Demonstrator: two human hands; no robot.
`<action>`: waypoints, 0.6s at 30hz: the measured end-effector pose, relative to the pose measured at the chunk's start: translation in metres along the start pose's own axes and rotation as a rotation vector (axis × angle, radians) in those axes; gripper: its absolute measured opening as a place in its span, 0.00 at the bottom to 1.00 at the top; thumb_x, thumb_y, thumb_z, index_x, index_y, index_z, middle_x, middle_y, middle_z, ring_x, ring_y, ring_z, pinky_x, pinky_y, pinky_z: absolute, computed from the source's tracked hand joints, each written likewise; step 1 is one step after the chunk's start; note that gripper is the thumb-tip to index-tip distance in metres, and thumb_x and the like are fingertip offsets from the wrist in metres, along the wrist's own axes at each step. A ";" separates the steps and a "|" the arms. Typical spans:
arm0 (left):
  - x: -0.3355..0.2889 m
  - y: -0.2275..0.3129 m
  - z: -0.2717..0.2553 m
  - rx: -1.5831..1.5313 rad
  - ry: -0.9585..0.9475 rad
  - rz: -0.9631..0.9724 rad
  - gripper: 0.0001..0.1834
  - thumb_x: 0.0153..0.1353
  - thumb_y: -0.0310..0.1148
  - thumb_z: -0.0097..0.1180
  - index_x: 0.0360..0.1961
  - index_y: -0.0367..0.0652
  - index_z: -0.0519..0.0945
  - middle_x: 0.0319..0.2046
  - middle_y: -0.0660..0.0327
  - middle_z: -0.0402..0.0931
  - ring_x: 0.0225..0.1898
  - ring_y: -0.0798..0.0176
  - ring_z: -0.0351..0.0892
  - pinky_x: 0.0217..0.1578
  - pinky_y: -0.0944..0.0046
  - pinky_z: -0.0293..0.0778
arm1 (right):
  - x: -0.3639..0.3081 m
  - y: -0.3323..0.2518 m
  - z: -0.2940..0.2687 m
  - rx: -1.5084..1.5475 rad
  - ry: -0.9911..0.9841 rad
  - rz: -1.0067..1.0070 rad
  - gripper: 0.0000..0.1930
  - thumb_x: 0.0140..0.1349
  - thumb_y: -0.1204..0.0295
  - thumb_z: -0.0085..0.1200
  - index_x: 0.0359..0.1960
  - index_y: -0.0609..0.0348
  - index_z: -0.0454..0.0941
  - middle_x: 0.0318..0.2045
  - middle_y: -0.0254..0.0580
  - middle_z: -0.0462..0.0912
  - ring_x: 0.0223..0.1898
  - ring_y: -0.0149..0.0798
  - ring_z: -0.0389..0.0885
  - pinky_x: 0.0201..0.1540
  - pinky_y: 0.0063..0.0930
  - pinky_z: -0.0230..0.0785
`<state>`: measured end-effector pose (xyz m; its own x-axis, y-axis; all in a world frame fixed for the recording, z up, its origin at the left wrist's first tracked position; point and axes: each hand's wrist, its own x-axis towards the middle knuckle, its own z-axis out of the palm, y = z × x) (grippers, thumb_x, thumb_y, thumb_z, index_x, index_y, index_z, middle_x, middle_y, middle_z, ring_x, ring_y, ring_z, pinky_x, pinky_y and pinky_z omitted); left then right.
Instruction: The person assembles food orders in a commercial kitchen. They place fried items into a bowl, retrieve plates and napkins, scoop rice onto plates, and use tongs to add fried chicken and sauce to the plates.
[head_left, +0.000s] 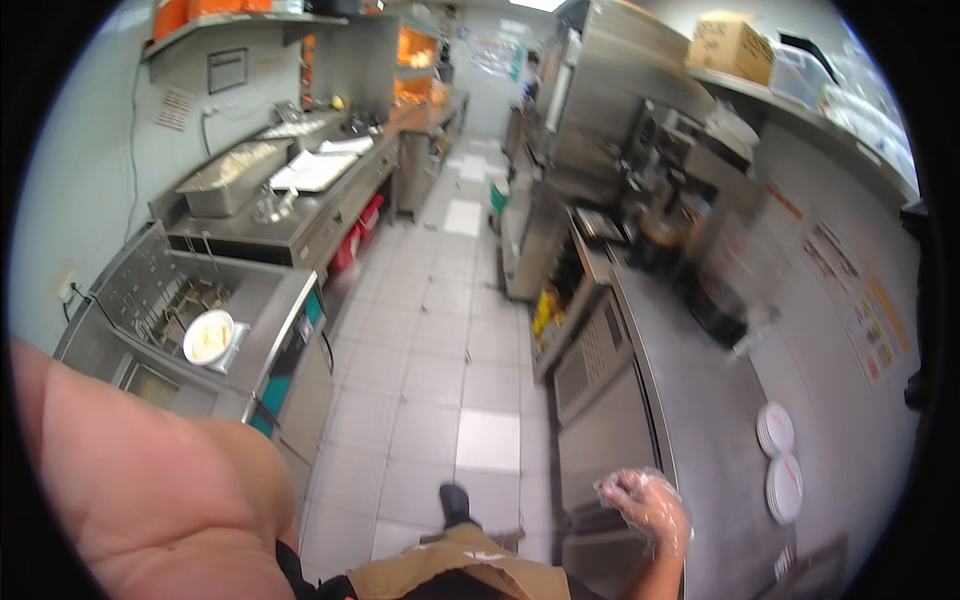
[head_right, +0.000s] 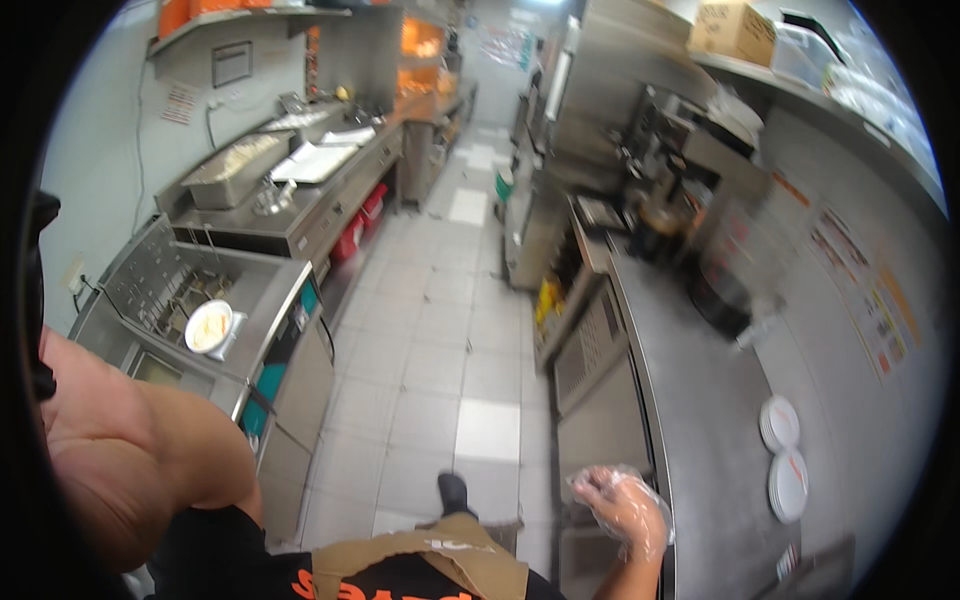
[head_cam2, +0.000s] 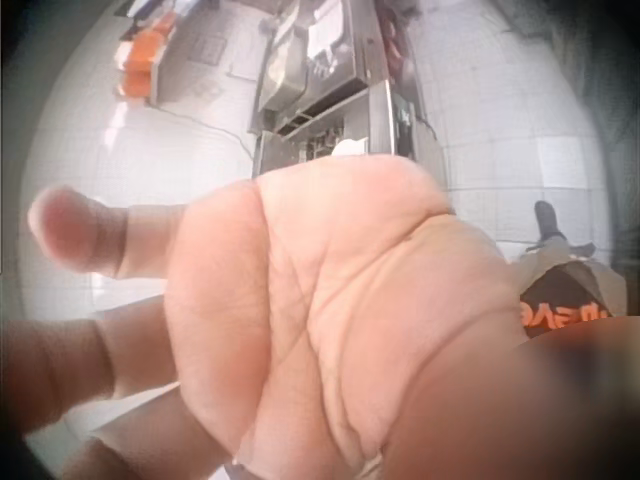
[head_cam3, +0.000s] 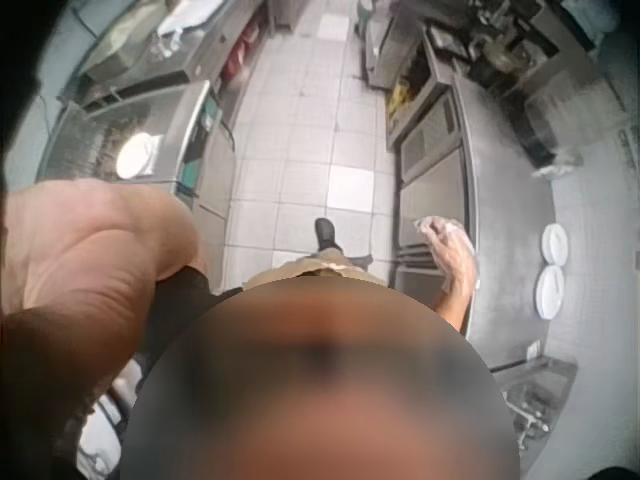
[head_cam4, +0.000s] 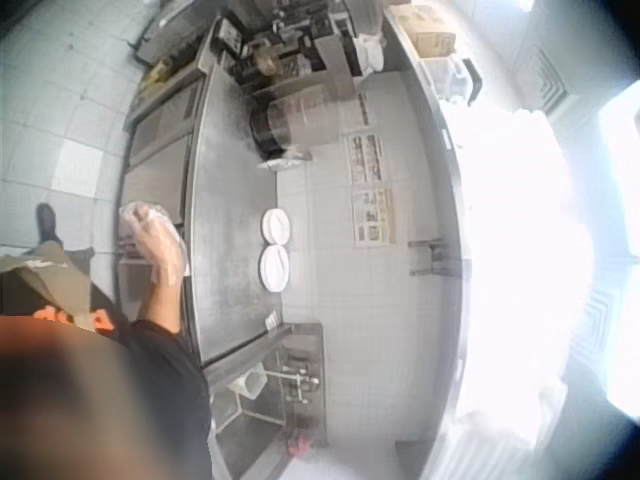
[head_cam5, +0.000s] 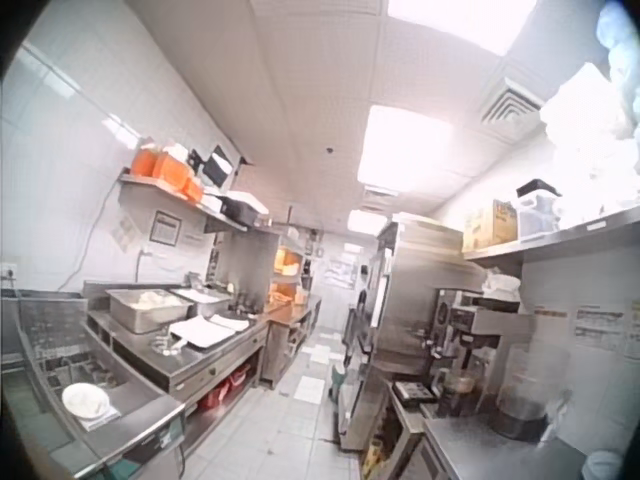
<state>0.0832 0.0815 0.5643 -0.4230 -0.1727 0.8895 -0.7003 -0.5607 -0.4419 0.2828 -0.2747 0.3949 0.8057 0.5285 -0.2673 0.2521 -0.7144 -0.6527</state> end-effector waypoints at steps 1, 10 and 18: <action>-0.008 -0.016 0.001 0.012 -0.008 0.022 0.17 0.62 0.33 0.49 0.53 0.45 0.73 0.54 0.53 0.71 0.48 0.61 0.72 0.56 0.52 0.61 | 0.028 0.001 -0.003 0.004 0.015 0.033 0.17 0.60 0.58 0.56 0.40 0.60 0.81 0.30 0.47 0.82 0.32 0.42 0.79 0.40 0.33 0.70; -0.034 -0.150 -0.019 0.286 -0.110 0.088 0.17 0.63 0.35 0.48 0.52 0.45 0.73 0.53 0.53 0.71 0.49 0.60 0.72 0.56 0.51 0.62 | 0.305 -0.081 -0.043 -0.272 -0.195 -0.109 0.17 0.59 0.56 0.56 0.38 0.58 0.81 0.30 0.52 0.82 0.33 0.47 0.80 0.38 0.39 0.70; -0.084 -0.232 -0.069 0.539 -0.190 0.130 0.16 0.63 0.36 0.48 0.51 0.44 0.73 0.52 0.54 0.71 0.49 0.60 0.72 0.56 0.51 0.62 | 0.539 -0.243 0.047 -0.415 -0.541 -0.627 0.21 0.61 0.53 0.52 0.45 0.58 0.79 0.37 0.51 0.83 0.39 0.49 0.81 0.44 0.38 0.71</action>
<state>0.2417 0.2816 0.5845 -0.3403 -0.3823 0.8591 -0.2375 -0.8491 -0.4719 0.6307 0.2054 0.3762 0.1235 0.9415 -0.3137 0.8131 -0.2772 -0.5118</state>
